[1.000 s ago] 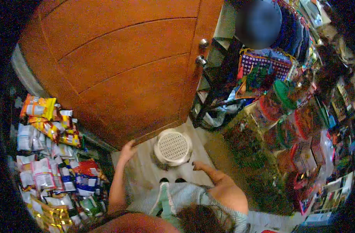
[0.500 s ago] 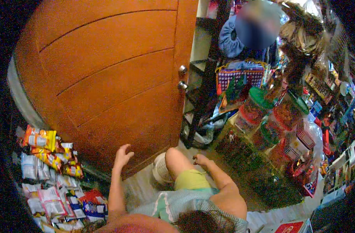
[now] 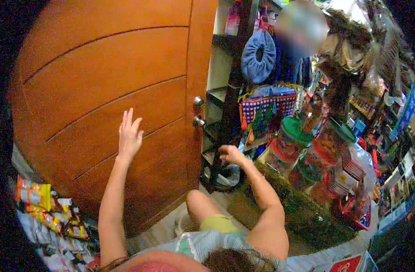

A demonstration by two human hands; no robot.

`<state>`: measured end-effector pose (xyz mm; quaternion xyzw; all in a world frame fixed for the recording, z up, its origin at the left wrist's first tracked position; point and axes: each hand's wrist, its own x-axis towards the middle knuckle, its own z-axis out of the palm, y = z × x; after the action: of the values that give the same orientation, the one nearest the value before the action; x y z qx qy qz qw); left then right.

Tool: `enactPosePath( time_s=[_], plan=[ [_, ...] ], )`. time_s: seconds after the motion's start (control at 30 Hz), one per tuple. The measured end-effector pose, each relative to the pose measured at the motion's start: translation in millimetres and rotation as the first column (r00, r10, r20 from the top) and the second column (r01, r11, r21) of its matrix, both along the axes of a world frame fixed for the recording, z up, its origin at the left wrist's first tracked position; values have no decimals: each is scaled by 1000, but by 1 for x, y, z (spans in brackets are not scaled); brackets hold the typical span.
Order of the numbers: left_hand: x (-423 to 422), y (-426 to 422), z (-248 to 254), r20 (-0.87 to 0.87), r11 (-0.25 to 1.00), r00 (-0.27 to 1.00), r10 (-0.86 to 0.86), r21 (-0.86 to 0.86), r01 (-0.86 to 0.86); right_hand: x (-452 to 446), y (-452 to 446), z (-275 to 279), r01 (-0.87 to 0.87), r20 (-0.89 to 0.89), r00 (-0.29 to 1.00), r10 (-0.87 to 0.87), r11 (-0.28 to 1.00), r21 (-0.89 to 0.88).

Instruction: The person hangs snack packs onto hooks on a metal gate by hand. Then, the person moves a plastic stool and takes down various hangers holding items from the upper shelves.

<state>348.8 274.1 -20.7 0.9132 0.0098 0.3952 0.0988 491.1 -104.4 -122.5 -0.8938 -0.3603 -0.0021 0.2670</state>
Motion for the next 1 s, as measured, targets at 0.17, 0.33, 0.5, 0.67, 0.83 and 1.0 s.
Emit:
enactPosePath(
  time_s=[0.17, 0.33, 0.5, 0.67, 0.83, 1.0],
  plan=[
    [104, -57, 44, 270, 970, 935, -229, 141, 196, 80, -6, 119, 97, 669, 710, -219, 972, 215],
    [252, -139, 228, 482, 862, 716, -504, 235, 448, 215, -18, 384, -83, 419, 732, -537, 541, 837],
    [352, -193, 329, 488, 733, 608, -626, 100, 673, 322, -49, 507, 106, 401, 473, -785, 503, 858],
    [387, -238, 367, 516, 722, 596, -615, 65, 689, 364, -103, 552, 337, 421, 325, -846, 520, 785],
    [414, -260, 391, 606, 732, 558, -567, 61, 679, 397, -137, 579, 563, 335, 323, -885, 464, 683],
    [428, -264, 388, 608, 715, 528, -593, 96, 693, 419, -146, 593, 455, 461, 340, -820, 572, 682]
  ],
)
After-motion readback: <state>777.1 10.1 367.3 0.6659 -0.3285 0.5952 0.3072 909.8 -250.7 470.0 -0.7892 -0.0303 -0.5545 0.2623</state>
